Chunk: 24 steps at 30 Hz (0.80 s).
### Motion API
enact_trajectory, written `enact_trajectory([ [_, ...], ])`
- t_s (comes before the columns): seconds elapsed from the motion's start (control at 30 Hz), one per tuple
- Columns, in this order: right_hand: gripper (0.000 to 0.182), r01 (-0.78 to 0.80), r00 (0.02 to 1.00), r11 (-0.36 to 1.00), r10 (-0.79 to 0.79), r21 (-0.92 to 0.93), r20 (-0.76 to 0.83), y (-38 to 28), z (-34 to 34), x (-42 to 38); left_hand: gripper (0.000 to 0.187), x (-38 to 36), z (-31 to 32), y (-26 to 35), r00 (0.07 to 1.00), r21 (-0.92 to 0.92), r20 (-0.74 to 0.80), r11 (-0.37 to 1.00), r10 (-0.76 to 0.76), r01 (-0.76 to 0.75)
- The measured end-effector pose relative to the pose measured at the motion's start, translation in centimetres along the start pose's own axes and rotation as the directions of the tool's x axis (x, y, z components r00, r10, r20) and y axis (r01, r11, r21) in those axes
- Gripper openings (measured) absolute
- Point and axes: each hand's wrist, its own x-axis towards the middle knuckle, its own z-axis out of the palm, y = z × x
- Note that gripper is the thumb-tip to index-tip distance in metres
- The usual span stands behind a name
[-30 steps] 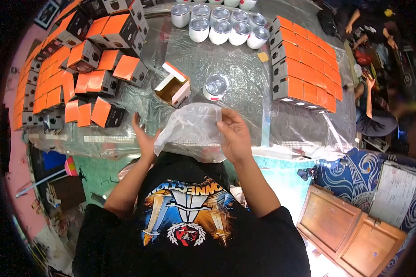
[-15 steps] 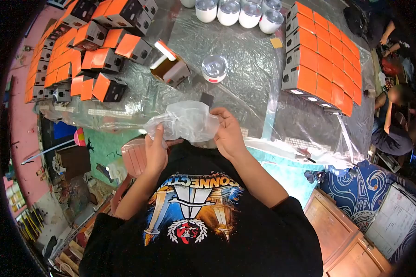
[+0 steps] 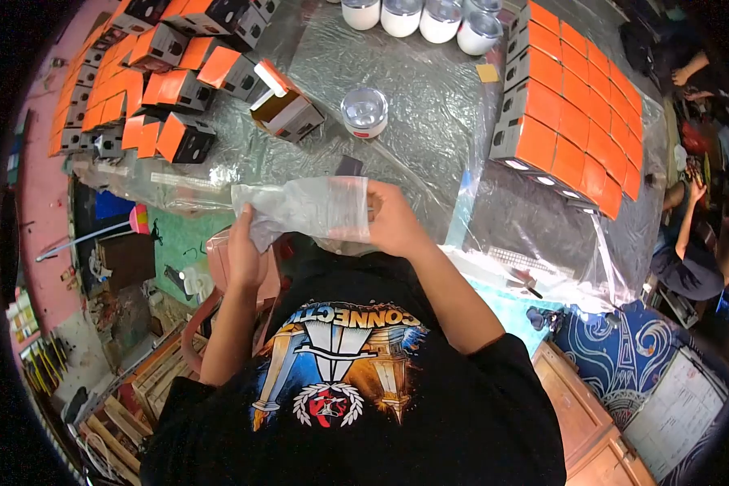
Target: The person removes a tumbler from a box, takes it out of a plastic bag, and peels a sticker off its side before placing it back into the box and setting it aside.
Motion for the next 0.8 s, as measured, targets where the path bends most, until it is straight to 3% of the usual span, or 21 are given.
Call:
enact_trajectory([
  [0.07, 0.074, 0.023, 0.999, 0.999, -0.021, -0.038, 0.038, -0.2, -0.3, 0.4, 0.045, 1.0, -1.5, -0.2, 0.999, -0.005, -0.040, 1.000, -0.027, 0.026],
  [0.13, 0.076, -0.063, 0.998, 0.995, 0.063, 0.080, 0.004, -0.9, 0.0, 0.6, 0.051, 0.8, -1.4, 0.4, 0.996, -0.437, -0.007, 0.896, -0.085, 0.073],
  [0.17, 0.076, -0.061, 0.998, 0.995, 0.060, 0.079, 0.014, -1.0, 0.4, 0.8, 0.063, 0.8, -1.5, -0.2, 0.984, -0.516, -0.064, 0.849, -0.169, 0.112],
  [0.2, 0.074, -0.042, 0.999, 0.999, 0.042, 0.028, -0.002, -1.1, 1.0, 1.1, 0.063, 0.3, -0.8, -0.5, 0.984, -0.520, -0.069, 0.848, -0.161, 0.103],
  [0.27, 0.072, -0.019, 1.000, 0.999, 0.019, -0.028, -0.007, -1.6, 2.0, 1.9, 0.073, -1.0, 1.6, -1.7, 0.938, -0.683, -0.092, 0.706, -0.335, 0.186],
  [0.3, 0.068, 0.062, 0.998, 0.955, -0.062, -0.290, 0.010, -2.0, 2.5, 2.2, 0.073, -1.7, 2.8, -1.9, 0.939, -0.689, -0.097, 0.703, -0.331, 0.177],
  [0.33, 0.065, 0.140, 0.990, 0.837, -0.135, -0.528, 0.049, -2.2, 3.1, 2.5, 0.076, -2.7, 4.2, -1.8, 0.917, -0.684, 0.059, 0.653, -0.395, 0.325],
  [0.37, 0.052, 0.233, 0.968, 0.734, -0.238, -0.638, 0.080, -1.9, 3.5, 2.7, 0.079, -3.1, 5.1, -1.9, 0.868, -0.654, 0.214, 0.594, -0.447, 0.467],
  [0.4, 0.052, 0.238, 0.968, 0.731, -0.236, -0.639, 0.091, -1.6, 3.8, 3.0, 0.079, -3.0, 5.6, -2.1, 0.872, -0.662, 0.212, 0.591, -0.442, 0.461],
  [0.47, 0.035, 0.388, 0.910, 0.492, -0.336, -0.779, 0.242, -1.0, 3.8, 3.5, 0.080, -1.8, 6.6, -2.3, 0.927, -0.587, 0.250, 0.717, -0.281, 0.376],
  [0.6, 0.031, 0.494, 0.862, 0.333, -0.305, -0.803, 0.404, -0.6, 3.0, 4.8, 0.075, 1.2, 6.4, -2.7, 0.919, -0.571, 0.163, 0.725, -0.359, 0.385],
  [0.67, 0.025, 0.667, 0.738, 0.250, -0.345, -0.702, 0.579, -1.2, 2.3, 5.5, 0.073, 2.2, 6.3, -2.7, 0.924, -0.565, 0.173, 0.734, -0.341, 0.376],
  [0.8, 0.017, 0.745, 0.667, 0.286, -0.349, -0.602, 0.659, -1.8, 1.0, 6.0, 0.071, 3.6, 5.8, -2.8, 0.937, -0.559, 0.257, 0.755, -0.238, 0.344],
])
